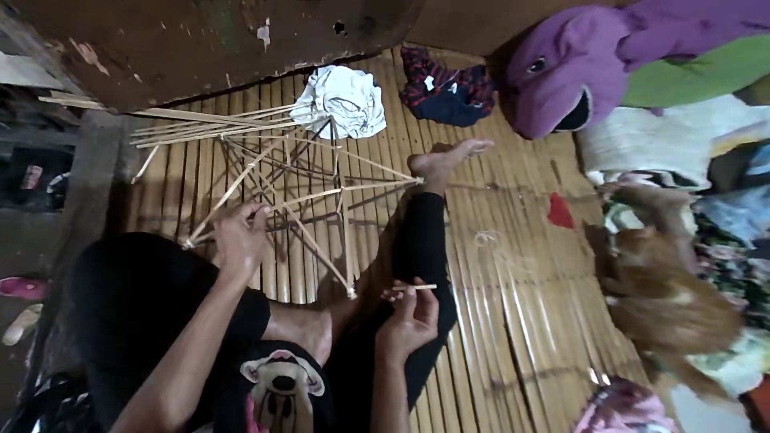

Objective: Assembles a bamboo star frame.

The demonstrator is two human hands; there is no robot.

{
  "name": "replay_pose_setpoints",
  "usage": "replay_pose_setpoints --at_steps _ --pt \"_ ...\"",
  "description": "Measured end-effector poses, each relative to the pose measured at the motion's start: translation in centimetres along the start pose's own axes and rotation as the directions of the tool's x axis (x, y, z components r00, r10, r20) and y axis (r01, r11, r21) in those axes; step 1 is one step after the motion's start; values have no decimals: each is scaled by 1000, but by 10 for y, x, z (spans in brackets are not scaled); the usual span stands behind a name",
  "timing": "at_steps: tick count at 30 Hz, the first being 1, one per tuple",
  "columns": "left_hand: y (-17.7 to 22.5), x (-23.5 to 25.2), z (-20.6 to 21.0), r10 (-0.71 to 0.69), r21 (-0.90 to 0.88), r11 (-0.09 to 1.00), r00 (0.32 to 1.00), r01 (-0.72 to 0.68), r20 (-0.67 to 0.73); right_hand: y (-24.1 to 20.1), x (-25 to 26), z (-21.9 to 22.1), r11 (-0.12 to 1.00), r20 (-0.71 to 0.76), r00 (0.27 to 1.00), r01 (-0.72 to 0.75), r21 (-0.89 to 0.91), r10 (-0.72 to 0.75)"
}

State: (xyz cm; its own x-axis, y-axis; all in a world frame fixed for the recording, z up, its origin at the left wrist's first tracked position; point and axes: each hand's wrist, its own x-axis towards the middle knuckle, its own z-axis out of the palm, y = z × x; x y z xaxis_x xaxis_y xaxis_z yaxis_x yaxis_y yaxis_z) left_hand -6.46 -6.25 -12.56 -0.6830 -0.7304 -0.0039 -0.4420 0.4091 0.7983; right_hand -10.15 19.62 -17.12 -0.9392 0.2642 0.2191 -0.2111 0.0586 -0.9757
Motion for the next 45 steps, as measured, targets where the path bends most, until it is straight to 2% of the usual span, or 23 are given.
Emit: replay_pose_setpoints --at_steps 4,6,9,12,14,20,25,34,45 --pt "2 -15 33 -78 38 996 995 76 65 -10 -6 1 977 131 971 207 -42 -200" --pt "4 -18 45 -119 89 990 981 106 153 -10 -13 11 971 255 941 237 -31 -221" --pt "7 -16 55 -208 132 976 926 175 316 5 -30 39 983 412 905 160 -89 -110" --pt "3 -15 63 -232 83 973 887 217 398 30 -44 75 974 464 881 14 -226 95" --pt "0 -16 68 -249 29 965 871 262 422 49 -47 93 956 414 889 -80 -283 197" --pt "-2 -18 74 -295 -52 932 833 359 469 82 -36 108 958 245 961 -53 -282 125" --pt "-7 -19 82 -297 -111 910 813 400 501 86 -28 109 934 163 972 -107 -341 171" --pt "-9 -20 81 -303 -127 901 810 416 502 94 -28 108 932 163 975 -85 -352 150" --pt "-12 -22 83 -298 -106 912 817 397 494 88 -27 108 886 245 955 -35 -462 165"
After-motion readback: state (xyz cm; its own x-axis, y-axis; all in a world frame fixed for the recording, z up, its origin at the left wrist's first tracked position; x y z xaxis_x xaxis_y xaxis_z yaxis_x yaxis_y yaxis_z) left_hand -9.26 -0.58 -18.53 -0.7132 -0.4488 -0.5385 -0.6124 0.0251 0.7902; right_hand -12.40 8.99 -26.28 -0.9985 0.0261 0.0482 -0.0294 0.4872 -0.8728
